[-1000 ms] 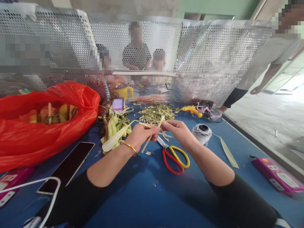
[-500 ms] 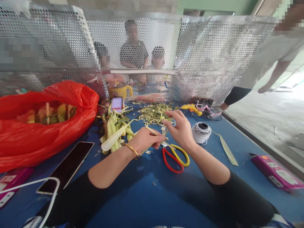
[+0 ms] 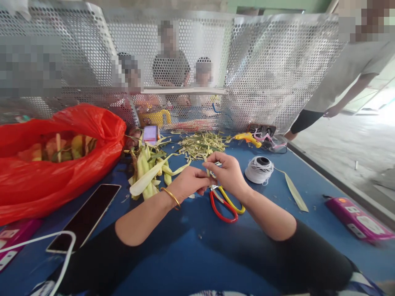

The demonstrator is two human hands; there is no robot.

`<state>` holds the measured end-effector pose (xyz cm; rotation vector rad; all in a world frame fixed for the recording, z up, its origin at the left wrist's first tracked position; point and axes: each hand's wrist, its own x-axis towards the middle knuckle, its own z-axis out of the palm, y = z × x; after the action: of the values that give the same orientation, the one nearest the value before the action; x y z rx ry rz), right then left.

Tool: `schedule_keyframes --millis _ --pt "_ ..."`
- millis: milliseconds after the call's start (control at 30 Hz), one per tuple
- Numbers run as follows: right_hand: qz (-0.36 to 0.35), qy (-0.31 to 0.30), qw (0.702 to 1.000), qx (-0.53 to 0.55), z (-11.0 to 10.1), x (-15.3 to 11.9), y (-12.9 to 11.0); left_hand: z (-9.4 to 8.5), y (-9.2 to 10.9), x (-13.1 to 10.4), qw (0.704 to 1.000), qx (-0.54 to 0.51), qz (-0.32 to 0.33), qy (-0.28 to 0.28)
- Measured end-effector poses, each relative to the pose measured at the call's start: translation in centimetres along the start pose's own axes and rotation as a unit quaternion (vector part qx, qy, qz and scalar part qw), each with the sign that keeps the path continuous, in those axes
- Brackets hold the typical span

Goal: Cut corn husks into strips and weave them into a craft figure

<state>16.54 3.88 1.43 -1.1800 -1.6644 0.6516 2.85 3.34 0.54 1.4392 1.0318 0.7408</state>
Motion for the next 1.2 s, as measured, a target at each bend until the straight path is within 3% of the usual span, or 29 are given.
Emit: schedule_keyframes --millis 267,400,533,600,700,833,900,1000,1200 --pt "-0.032 0.065 0.997 -0.024 0.4 -0.3 0.2 -0.3 0.1 -0.2 0.999 0.008 -0.012 -0.049" --pt "-0.078 0.05 0.994 -0.052 0.3 -0.4 0.1 -0.2 0.1 -0.2 0.997 0.001 -0.02 -0.073" --pt "-0.107 0.046 0.99 -0.085 -0.8 0.1 0.0 -0.1 0.1 -0.1 0.998 -0.061 -0.013 -0.008" --pt "-0.088 0.089 0.988 -0.086 -1.4 0.6 0.2 -0.3 0.3 0.0 0.993 -0.109 0.007 0.048" --pt "0.003 0.125 0.992 -0.026 -1.9 1.1 0.5 -0.5 0.7 0.1 0.982 -0.152 0.031 0.104" --pt "0.123 -0.03 0.981 0.146 -1.2 1.1 0.6 -0.5 0.7 0.1 0.981 -0.153 0.034 0.115" --pt "0.155 -0.067 0.963 0.21 -0.7 0.9 0.5 -0.3 0.5 0.1 0.984 -0.134 0.03 0.109" --pt "0.165 -0.059 0.956 0.236 -0.4 0.7 0.5 -0.2 0.3 0.1 0.989 -0.101 0.025 0.103" --pt "0.107 0.005 0.979 0.173 -0.3 0.7 0.7 -0.2 0.3 0.0 0.995 -0.065 0.029 0.076"
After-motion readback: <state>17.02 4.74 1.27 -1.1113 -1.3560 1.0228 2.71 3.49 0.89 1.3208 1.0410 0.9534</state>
